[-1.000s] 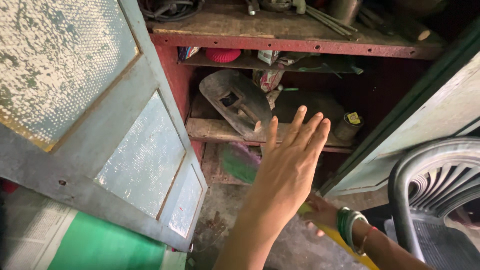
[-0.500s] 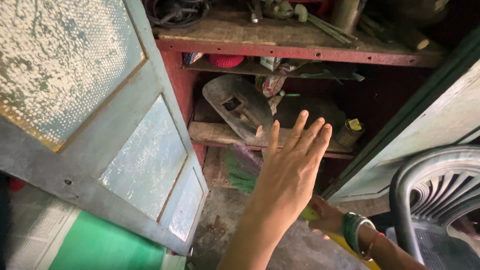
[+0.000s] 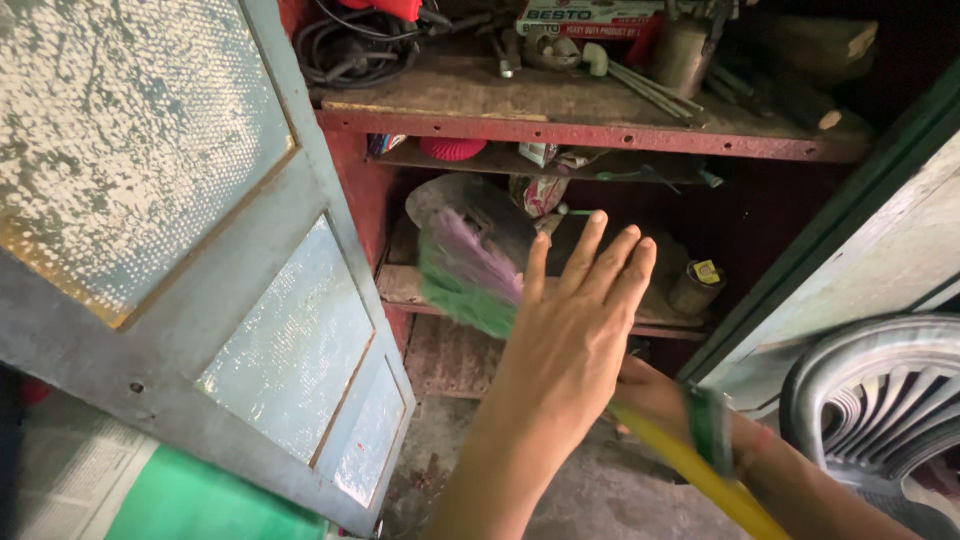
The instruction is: The person organizes various workshop items on wooden shelves within a red metal cabinet, including moving a box, a heating torch, and welding masks.
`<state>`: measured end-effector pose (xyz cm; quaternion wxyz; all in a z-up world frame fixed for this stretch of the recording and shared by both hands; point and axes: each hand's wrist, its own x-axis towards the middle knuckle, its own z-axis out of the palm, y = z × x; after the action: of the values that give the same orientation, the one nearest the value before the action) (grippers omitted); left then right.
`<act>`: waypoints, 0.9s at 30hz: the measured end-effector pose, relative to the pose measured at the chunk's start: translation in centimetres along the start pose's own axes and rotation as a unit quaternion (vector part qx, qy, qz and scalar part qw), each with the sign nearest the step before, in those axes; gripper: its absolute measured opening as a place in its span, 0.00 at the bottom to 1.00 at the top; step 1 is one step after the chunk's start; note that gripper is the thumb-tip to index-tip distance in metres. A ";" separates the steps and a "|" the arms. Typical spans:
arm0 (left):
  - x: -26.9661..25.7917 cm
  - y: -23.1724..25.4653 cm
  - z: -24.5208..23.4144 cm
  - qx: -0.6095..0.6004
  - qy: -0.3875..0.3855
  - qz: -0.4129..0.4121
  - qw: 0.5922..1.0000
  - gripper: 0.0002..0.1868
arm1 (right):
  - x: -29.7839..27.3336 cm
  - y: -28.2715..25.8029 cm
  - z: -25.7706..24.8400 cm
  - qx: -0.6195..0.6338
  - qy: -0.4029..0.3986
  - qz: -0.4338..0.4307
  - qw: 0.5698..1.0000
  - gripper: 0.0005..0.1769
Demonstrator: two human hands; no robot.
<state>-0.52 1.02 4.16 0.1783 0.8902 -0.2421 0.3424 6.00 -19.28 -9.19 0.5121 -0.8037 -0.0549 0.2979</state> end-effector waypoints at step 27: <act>0.4 -3.9 -1.3 0.046 0.012 -0.040 0.998 0.33 | 22.7 -1.5 6.8 -0.515 0.038 -0.074 0.853 0.33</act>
<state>1.16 4.70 4.73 0.1531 0.9024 -0.1881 0.3563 21.20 -4.26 -19.57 0.0476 -0.9566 -0.2406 0.1577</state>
